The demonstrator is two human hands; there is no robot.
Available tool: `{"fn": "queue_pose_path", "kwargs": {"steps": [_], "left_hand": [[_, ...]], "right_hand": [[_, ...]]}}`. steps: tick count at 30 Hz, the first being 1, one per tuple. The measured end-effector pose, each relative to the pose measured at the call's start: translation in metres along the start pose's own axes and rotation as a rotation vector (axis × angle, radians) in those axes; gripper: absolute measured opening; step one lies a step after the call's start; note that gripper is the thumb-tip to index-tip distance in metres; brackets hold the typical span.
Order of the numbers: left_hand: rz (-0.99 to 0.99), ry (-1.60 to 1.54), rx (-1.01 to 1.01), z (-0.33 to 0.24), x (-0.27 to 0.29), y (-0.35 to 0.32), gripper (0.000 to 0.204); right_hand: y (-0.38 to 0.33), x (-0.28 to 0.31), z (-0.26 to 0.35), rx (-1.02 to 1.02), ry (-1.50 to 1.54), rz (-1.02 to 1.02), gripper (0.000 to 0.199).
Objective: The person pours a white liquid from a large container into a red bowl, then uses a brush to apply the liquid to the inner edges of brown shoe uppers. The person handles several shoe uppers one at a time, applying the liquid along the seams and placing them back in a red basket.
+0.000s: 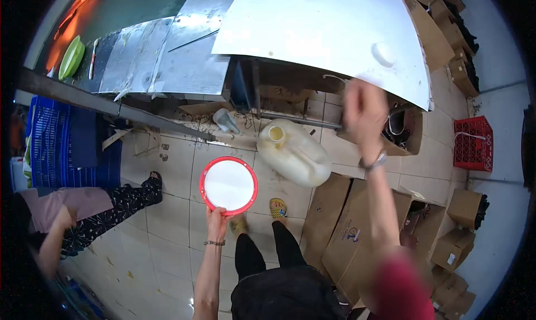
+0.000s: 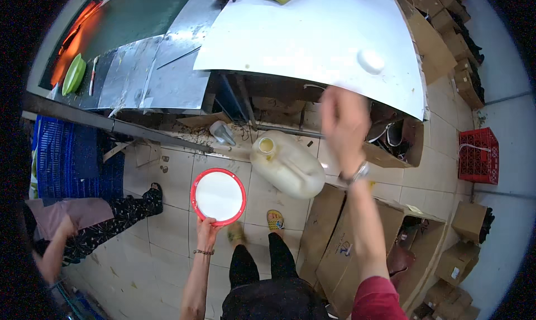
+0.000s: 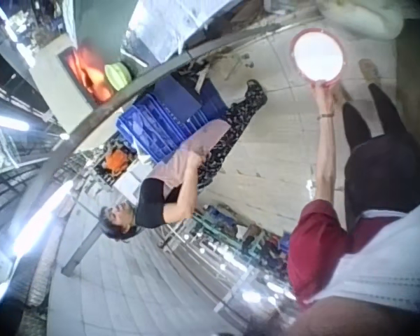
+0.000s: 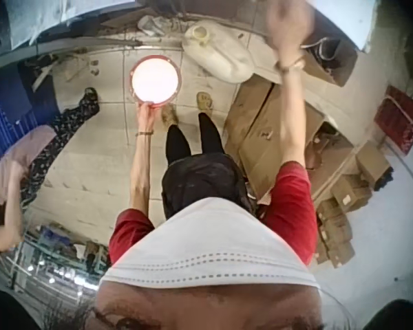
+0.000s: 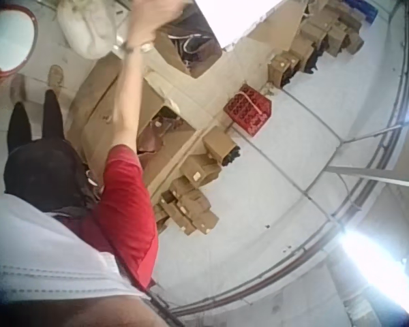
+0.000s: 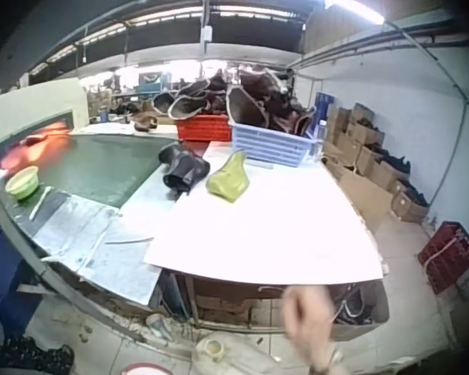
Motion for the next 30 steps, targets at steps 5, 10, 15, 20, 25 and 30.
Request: {"fn": "queue_pose_path", "kwargs": {"steps": [5, 10, 15, 20, 25, 30], "left_hand": [[0.091, 0.025, 0.012, -0.011, -0.029, 0.007, 0.06], [0.037, 0.035, -0.01, -0.011, -0.03, -0.004, 0.06], [0.059, 0.104, 0.039, -0.01, -0.026, 0.003, 0.058], [0.073, 0.096, 0.046, -0.012, -0.014, 0.003, 0.056], [0.082, 0.092, 0.062, -0.005, 0.009, 0.01, 0.056], [0.08, 0.093, 0.045, -0.015, 0.003, 0.005, 0.056]], "right_hand": [[0.088, 0.019, -0.119, -0.276, -0.677, 0.196, 0.054], [0.023, 0.006, 0.008, 0.156, -0.134, 0.148, 0.043], [-0.136, -0.144, 0.019, -0.064, 0.212, 0.63, 0.064], [-0.181, -0.238, 0.006, -0.01, 0.107, 0.79, 0.068], [-0.184, -0.252, 0.015, 0.119, -0.071, 0.806, 0.056], [-0.182, -0.28, -0.01, -0.03, -0.347, 1.088, 0.062]]}}
Point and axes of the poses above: each hand's wrist, its own y-axis towards the middle knuckle, its own x-axis out of the back of the hand, z = x × y, the point moved 5 cm from there along y, towards the middle knuckle, and after that the axes turned 3 degrees about -y, right-handed, at the moved point
